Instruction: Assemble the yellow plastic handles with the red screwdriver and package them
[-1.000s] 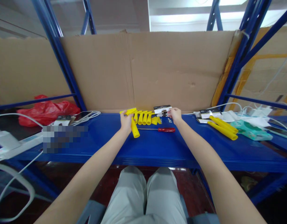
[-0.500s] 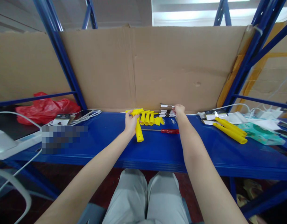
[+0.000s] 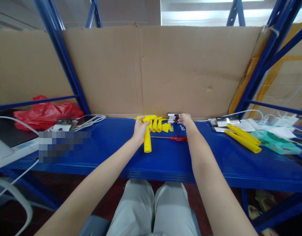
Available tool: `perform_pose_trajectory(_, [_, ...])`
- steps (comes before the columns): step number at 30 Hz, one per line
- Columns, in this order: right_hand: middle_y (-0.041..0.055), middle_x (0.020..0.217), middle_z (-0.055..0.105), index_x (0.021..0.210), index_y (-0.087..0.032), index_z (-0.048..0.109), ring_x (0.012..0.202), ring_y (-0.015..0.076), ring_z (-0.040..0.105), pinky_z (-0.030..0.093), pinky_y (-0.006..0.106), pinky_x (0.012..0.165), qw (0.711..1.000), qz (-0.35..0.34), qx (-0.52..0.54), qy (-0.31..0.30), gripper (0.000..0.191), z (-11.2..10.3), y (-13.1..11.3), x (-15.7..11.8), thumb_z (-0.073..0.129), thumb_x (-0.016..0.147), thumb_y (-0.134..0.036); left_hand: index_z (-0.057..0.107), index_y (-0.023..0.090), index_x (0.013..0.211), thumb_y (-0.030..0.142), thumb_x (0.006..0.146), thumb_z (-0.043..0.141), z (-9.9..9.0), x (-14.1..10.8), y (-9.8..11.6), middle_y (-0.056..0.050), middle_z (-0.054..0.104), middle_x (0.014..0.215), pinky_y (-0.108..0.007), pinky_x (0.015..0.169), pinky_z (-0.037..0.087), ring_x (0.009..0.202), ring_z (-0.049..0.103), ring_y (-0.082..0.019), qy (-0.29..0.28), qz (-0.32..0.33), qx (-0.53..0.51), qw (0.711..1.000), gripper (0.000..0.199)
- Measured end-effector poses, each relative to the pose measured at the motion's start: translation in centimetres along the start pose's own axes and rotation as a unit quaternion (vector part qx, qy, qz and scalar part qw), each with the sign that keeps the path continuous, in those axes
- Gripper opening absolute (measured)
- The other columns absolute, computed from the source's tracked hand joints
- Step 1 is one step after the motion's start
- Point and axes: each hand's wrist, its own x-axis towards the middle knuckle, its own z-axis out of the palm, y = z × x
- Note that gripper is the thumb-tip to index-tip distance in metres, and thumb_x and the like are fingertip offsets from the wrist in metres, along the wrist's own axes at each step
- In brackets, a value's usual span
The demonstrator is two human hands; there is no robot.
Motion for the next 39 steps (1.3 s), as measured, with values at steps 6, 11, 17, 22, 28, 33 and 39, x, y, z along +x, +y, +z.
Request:
perform_pose_trajectory(6, [-0.0023, 0.061, 0.054, 0.094, -0.016, 0.056, 0.044, 0.0074, 0.048, 0.039, 0.019, 0.042, 1.0, 0.001, 0.004, 0.024, 0.015, -0.1, 0.1, -0.4, 0.048, 0.083, -0.009, 0.045, 0.022, 0.102, -0.003, 0.071, 0.053, -0.1, 0.2, -0.2, 0.004, 0.054, 0.076, -0.018, 0.042, 0.044, 0.049, 0.051, -0.008, 0.001, 0.003, 0.0, 1.0, 0.04])
perform_pose_trajectory(11, [-0.0034, 0.068, 0.059, 0.107, -0.019, 0.052, 0.04, 0.0047, 0.042, 0.031, 0.016, 0.037, 0.993, -0.084, -0.01, 0.077, 0.028, -0.3, 0.5, -0.7, 0.051, 0.082, -0.008, 0.046, 0.022, 0.103, -0.002, 0.071, 0.053, -0.2, 0.3, -0.3, 0.004, 0.055, 0.075, -0.017, 0.041, 0.044, 0.048, 0.051, -0.007, -0.001, 0.01, 0.002, 1.0, 0.041])
perform_pose_trajectory(17, [0.001, 0.074, 0.066, 0.083, -0.017, 0.058, 0.049, 0.007, 0.057, 0.042, 0.016, 0.043, 0.991, -0.118, 0.0, -0.067, 0.008, -0.9, 0.8, -1.6, 0.055, 0.08, -0.01, 0.045, 0.021, 0.108, -0.003, 0.074, 0.051, -0.1, 0.1, 0.2, 0.003, 0.055, 0.076, -0.018, 0.042, 0.044, 0.046, 0.05, -0.007, 0.002, -0.005, 0.008, 1.0, 0.042])
perform_pose_trajectory(22, [0.0013, 0.076, 0.068, 0.082, -0.017, 0.061, 0.054, 0.0085, 0.061, 0.045, 0.017, 0.046, 0.992, -0.114, 0.003, -0.056, 0.013, -1.2, 0.7, -2.0, 0.059, 0.076, -0.006, 0.046, 0.021, 0.113, -0.003, 0.074, 0.052, -0.2, 0.2, 0.1, 0.002, 0.057, 0.08, -0.019, 0.045, 0.045, 0.05, 0.052, -0.008, -0.001, -0.003, 0.003, 1.0, 0.046])
perform_pose_trajectory(28, [0.0029, 0.078, 0.069, 0.086, -0.016, 0.063, 0.057, 0.009, 0.062, 0.044, 0.016, 0.045, 0.991, -0.121, -0.01, -0.056, 0.013, -1.7, 0.4, -2.6, 0.059, 0.077, -0.008, 0.044, 0.022, 0.127, -0.001, 0.075, 0.052, -0.3, 0.2, 0.0, 0.0, 0.06, 0.083, -0.019, 0.044, 0.045, 0.048, 0.051, -0.008, -0.002, -0.007, 0.014, 1.0, 0.058])
perform_pose_trajectory(33, [0.0028, 0.078, 0.07, 0.087, -0.016, 0.065, 0.058, 0.0093, 0.062, 0.045, 0.017, 0.048, 0.989, -0.135, -0.032, -0.057, 0.012, -2.2, -0.1, -2.5, 0.06, 0.079, -0.01, 0.037, 0.024, 0.136, -0.002, 0.075, 0.054, -0.4, 0.2, 0.1, -0.001, 0.061, 0.086, -0.019, 0.045, 0.046, 0.05, 0.053, -0.008, -0.008, -0.003, -0.001, 1.0, 0.069])
perform_pose_trajectory(39, [0.0046, 0.085, 0.071, 0.08, -0.015, 0.067, 0.058, 0.0084, 0.062, 0.042, 0.017, 0.049, 0.976, -0.182, -0.099, -0.065, 0.007, -3.2, -0.1, -3.8, 0.061, 0.078, -0.011, 0.036, 0.021, 0.132, 0.0, 0.076, 0.056, -0.2, -0.1, 0.7, -0.002, 0.061, 0.089, -0.02, 0.042, 0.044, 0.043, 0.05, -0.007, 0.015, -0.022, 0.024, 0.999, 0.064])
